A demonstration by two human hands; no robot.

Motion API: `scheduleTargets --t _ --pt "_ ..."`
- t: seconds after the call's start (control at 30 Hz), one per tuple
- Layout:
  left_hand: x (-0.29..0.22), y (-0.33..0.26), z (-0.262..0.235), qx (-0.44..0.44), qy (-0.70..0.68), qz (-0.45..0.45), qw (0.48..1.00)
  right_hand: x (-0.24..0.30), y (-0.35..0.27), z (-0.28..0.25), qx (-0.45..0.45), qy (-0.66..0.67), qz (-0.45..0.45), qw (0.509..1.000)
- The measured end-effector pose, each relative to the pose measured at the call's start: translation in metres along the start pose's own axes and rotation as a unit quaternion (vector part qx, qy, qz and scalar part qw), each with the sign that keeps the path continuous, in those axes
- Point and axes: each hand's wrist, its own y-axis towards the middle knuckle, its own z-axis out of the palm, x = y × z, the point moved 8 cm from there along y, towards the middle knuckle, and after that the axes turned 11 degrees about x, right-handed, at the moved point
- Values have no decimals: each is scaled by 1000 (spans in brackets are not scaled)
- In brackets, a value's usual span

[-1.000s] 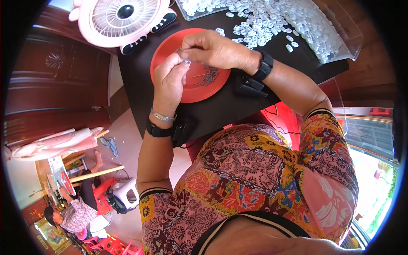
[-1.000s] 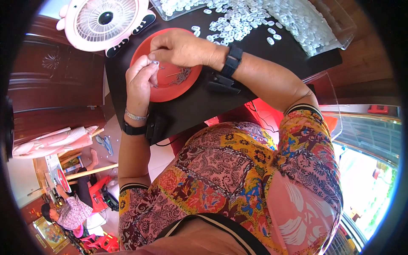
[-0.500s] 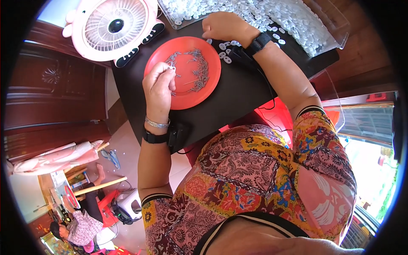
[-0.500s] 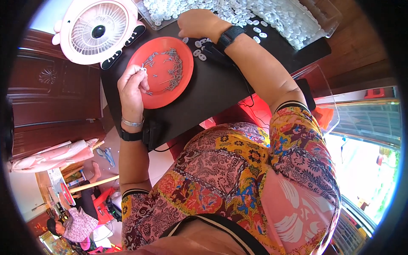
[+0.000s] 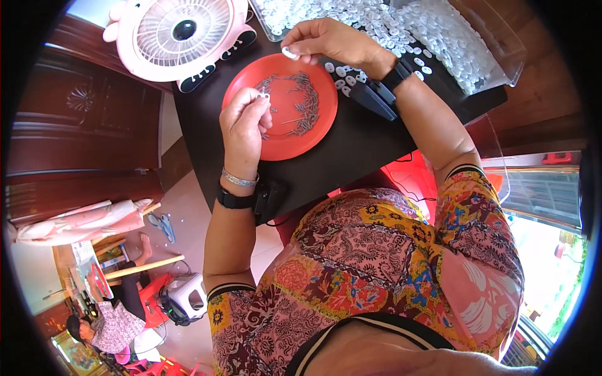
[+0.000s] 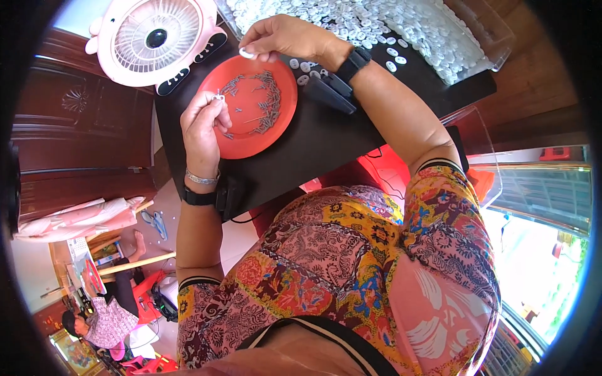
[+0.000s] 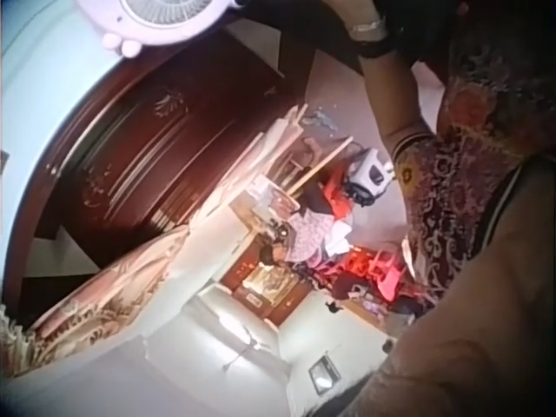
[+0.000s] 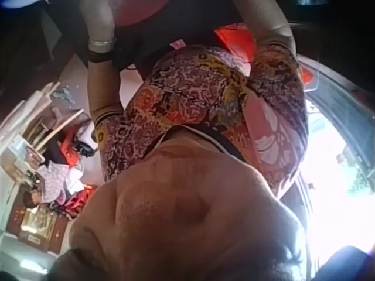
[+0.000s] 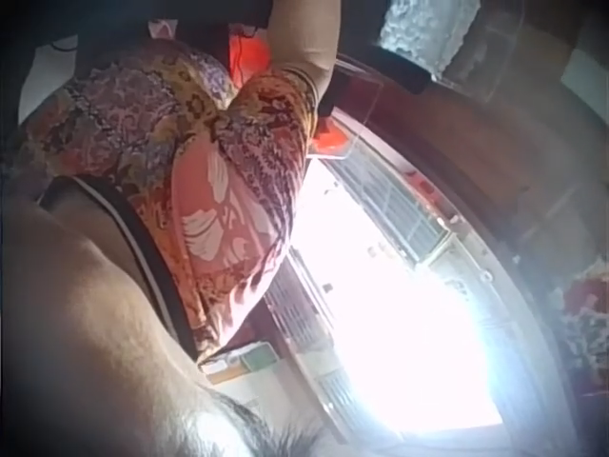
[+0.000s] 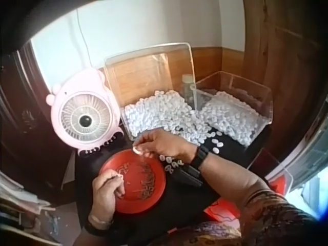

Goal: Assembling small metal rings into white plastic eyelet components on a workspace table.

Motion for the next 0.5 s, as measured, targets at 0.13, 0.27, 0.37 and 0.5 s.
scheduleTargets --t 0.13,0.27,0.37,0.5 --pt "-1 1 3 -1 -11 4 1000 0 -2 22 39 97 -17 994" --pt "0 1 3 -2 -8 -2 1000 2 -4 39 69 133 -7 989" --pt "0 0 1 -7 -10 -4 1000 7 -5 46 72 87 -15 994" --pt "-3 1 3 7 -43 7 999 9 -4 52 67 109 -38 991"
